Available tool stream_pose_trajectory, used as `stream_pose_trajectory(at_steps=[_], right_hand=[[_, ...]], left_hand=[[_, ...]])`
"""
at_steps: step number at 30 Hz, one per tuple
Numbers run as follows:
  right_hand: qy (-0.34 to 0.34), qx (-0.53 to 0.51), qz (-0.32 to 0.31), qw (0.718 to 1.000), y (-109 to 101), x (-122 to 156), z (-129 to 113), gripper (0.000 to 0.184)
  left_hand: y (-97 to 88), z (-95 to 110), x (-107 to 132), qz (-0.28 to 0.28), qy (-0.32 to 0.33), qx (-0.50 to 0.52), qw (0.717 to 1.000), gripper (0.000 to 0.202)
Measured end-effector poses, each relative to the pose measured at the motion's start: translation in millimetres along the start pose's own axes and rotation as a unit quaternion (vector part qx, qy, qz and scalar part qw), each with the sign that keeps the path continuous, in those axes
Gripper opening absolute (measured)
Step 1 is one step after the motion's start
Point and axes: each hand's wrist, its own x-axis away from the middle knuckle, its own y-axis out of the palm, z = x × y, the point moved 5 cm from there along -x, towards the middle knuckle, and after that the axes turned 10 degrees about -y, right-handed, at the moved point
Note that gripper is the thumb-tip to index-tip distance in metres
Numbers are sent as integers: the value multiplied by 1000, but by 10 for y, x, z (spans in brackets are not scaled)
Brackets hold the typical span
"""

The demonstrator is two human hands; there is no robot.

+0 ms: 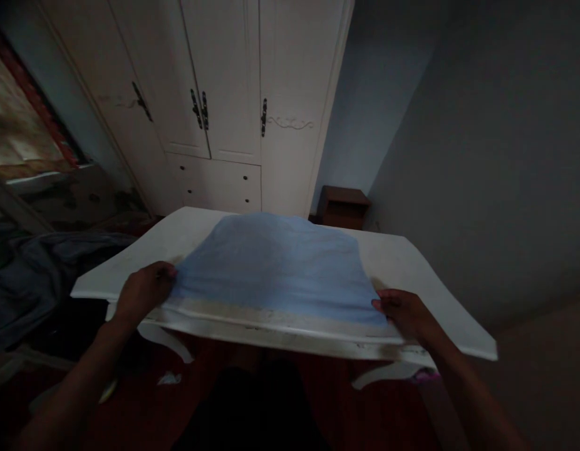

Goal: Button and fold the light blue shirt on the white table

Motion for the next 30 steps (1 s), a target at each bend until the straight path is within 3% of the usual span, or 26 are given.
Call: stream_pose_trajectory(at_steps=[5, 8, 10, 13, 15, 17, 19, 21, 26, 30], right_hand=[[1, 6, -38, 999, -39, -38, 60, 40], [-71, 116, 22, 991, -89, -118, -30, 39], [-141, 179, 86, 970, -51, -151, -228, 41], [-259, 234, 101, 932, 257, -194, -677, 49], [-326, 253, 47, 910, 586, -251, -946, 55], [-365, 269, -10, 891, 885, -334, -1082, 63], [-361, 290, -57, 885, 1071, -443, -1031, 72], [-325, 309, -82, 890, 1105, -554, -827, 75], [-273, 348, -81, 893, 779, -665, -225, 76], [-232, 366, -70, 898, 496, -649, 44, 77]], left_hand=[[-35, 146, 66, -30, -31, -100, 994, 42], [-193, 329, 87, 50, 22, -94, 994, 51], [-240, 541, 101, 96, 102, -70, 988, 49], [-88, 950, 104, 75, 263, -10, 962, 47], [149, 1184, 73, 15, 352, 1, 936, 51], [424, 1294, -16, -59, 377, -12, 924, 59], [643, 1273, -137, -109, 359, -23, 927, 66], [755, 1165, -244, -117, 332, -29, 936, 68], [715, 879, -351, -65, 301, -47, 950, 67], [635, 776, -389, -74, 302, -43, 949, 70]])
